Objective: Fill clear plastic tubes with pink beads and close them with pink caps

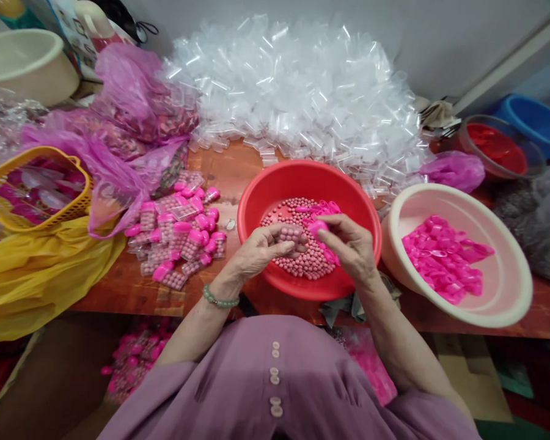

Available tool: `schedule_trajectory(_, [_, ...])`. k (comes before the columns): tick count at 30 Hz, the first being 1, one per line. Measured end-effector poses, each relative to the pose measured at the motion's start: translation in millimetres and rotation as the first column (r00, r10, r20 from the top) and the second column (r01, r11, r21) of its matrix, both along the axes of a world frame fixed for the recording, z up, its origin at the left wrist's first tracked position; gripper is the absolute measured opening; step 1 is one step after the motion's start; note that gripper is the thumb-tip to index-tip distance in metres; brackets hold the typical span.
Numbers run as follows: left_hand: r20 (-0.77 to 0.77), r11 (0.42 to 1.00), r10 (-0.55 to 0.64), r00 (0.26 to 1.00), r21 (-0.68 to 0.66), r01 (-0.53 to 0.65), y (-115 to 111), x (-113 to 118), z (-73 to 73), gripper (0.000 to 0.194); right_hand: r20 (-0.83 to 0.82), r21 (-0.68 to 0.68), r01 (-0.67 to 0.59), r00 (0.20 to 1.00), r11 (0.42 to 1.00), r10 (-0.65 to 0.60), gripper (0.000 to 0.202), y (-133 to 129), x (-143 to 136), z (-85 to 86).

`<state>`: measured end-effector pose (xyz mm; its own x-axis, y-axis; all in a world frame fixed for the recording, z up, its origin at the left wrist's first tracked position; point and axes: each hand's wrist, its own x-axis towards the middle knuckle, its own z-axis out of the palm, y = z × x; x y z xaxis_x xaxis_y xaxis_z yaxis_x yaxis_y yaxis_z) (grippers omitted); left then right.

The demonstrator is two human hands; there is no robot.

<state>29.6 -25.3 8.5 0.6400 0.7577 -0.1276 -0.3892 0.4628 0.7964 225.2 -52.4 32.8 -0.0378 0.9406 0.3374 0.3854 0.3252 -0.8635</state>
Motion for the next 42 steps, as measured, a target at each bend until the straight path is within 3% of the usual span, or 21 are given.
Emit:
schedule_trajectory(2, [-0.019, 0.999, -0.01, 1.0, 0.036, 0.011, 0, 2, 0.1, 0.032, -0.084, -0.032, 0.062, 0.994, 0.998, -0.065, 0.018, 4, -2, 4.4])
schedule_trajectory(7, [-0.022, 0.998, 0.012, 1.0, 0.061, -0.01, -1, 5, -3.4, 0.028, 0.004, 0.023, 0.004, 1.0, 1.0, -0.004, 0.03, 10, -14, 4.3])
schedule_trajectory(15, [-0.089, 0.985, -0.015, 0.996, 0.172, 0.03, 1, 5, -1.1, 0.024, 0.119, 0.092, 0.044, 0.991, 0.995, -0.055, 0.019, 11, -17, -1.8])
schedule_trajectory(21, [-0.111, 0.985, 0.017, 0.994, 0.173, 0.002, 3, 6, -1.0, 0.022, 0.209, 0.174, 0.034, 0.975, 0.984, -0.071, 0.017, 12, -15, -3.9])
schedule_trajectory(24, [-0.101, 0.985, 0.041, 0.994, 0.17, -0.024, 3, 6, -3.7, 0.021, 0.179, 0.155, 0.046, 0.981, 0.987, -0.073, 0.016, 12, -13, -6.1])
schedule_trajectory(29, [-0.13, 0.976, -0.008, 0.991, 0.215, 0.036, 4, 6, -3.6, 0.023, 0.098, 0.113, 0.111, 0.988, 0.987, -0.122, 0.017, 11, -16, -7.4])
schedule_trajectory(42, [-0.178, 0.943, 0.002, 0.984, 0.329, 0.057, 5, 5, -10.3, 0.029, 0.145, 0.155, 0.074, 0.985, 0.985, -0.096, 0.012, 10, -23, -12.0])
